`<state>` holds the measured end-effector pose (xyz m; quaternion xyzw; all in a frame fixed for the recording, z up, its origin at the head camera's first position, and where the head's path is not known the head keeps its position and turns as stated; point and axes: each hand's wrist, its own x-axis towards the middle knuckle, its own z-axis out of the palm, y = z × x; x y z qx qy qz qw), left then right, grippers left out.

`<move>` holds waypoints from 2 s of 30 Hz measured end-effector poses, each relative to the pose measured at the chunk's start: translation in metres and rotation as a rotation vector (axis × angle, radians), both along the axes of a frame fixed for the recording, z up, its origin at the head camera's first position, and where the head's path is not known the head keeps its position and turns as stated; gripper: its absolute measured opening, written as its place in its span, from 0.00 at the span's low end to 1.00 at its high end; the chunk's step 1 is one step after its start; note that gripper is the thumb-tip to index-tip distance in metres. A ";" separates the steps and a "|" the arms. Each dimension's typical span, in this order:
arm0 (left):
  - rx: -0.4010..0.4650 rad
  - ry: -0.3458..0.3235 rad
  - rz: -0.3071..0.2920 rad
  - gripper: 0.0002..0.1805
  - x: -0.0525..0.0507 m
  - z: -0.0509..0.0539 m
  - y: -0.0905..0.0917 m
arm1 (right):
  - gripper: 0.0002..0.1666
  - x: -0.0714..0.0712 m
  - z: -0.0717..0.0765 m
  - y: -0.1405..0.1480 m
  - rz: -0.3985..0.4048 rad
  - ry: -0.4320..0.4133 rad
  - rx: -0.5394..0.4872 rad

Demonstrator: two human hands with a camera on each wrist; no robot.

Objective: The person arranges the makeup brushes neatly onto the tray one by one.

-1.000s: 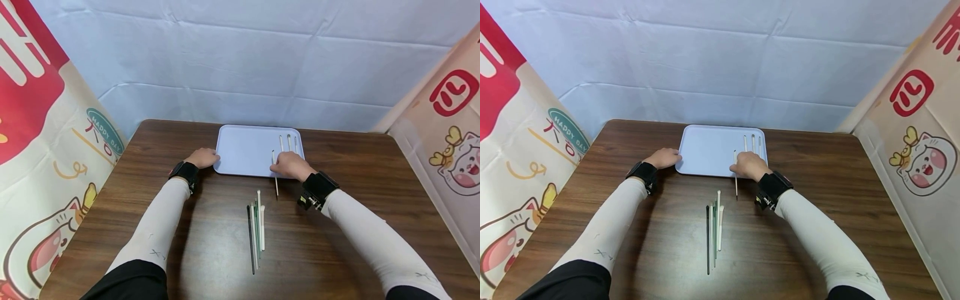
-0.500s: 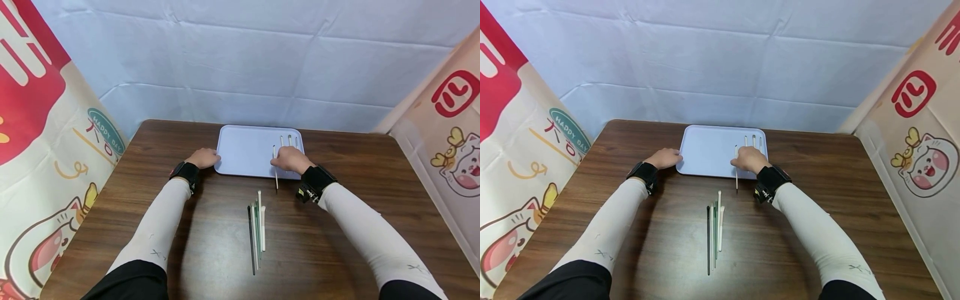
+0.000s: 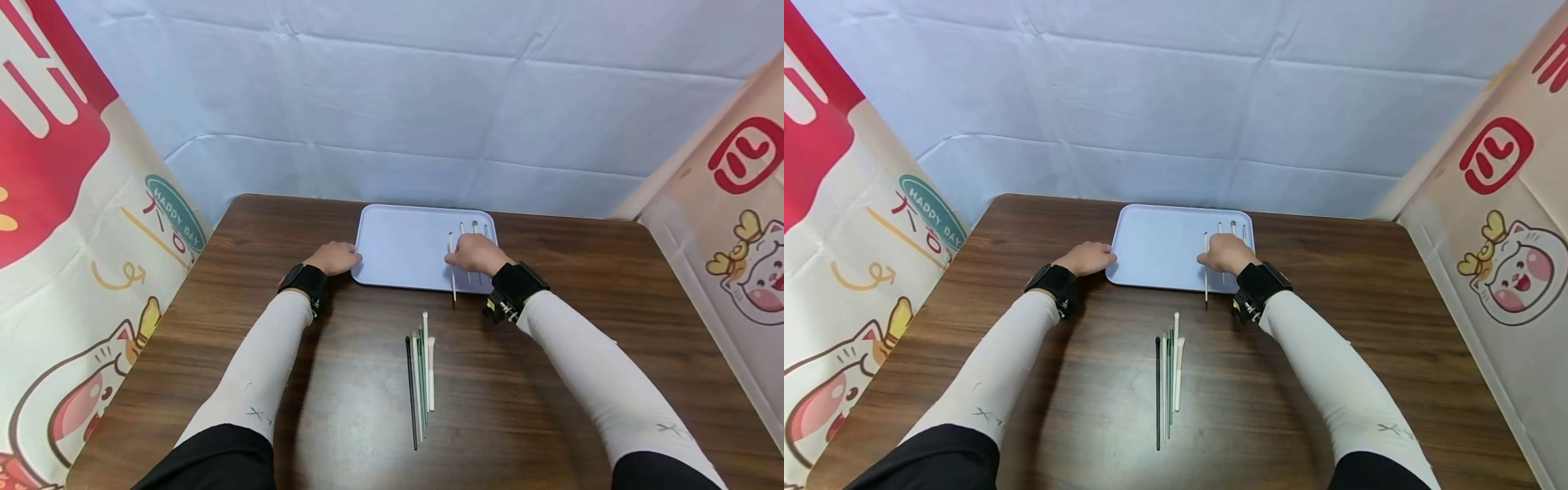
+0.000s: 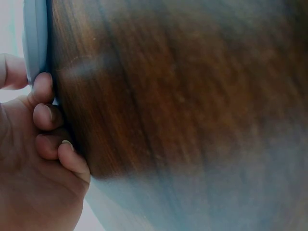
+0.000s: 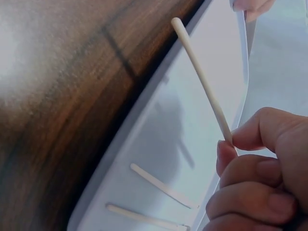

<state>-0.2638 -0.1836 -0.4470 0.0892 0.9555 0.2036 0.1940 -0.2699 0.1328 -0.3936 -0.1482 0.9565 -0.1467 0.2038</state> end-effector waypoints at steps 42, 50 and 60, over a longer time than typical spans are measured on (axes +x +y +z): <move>-0.021 0.029 -0.003 0.31 -0.006 -0.008 -0.002 | 0.20 -0.041 -0.011 0.000 -0.058 0.024 0.140; -0.017 0.020 -0.018 0.32 -0.005 -0.006 -0.001 | 0.25 -0.046 -0.013 0.001 -0.068 -0.002 0.142; -0.015 0.030 -0.008 0.31 -0.006 -0.008 0.000 | 0.26 -0.045 -0.010 0.000 -0.063 0.009 0.146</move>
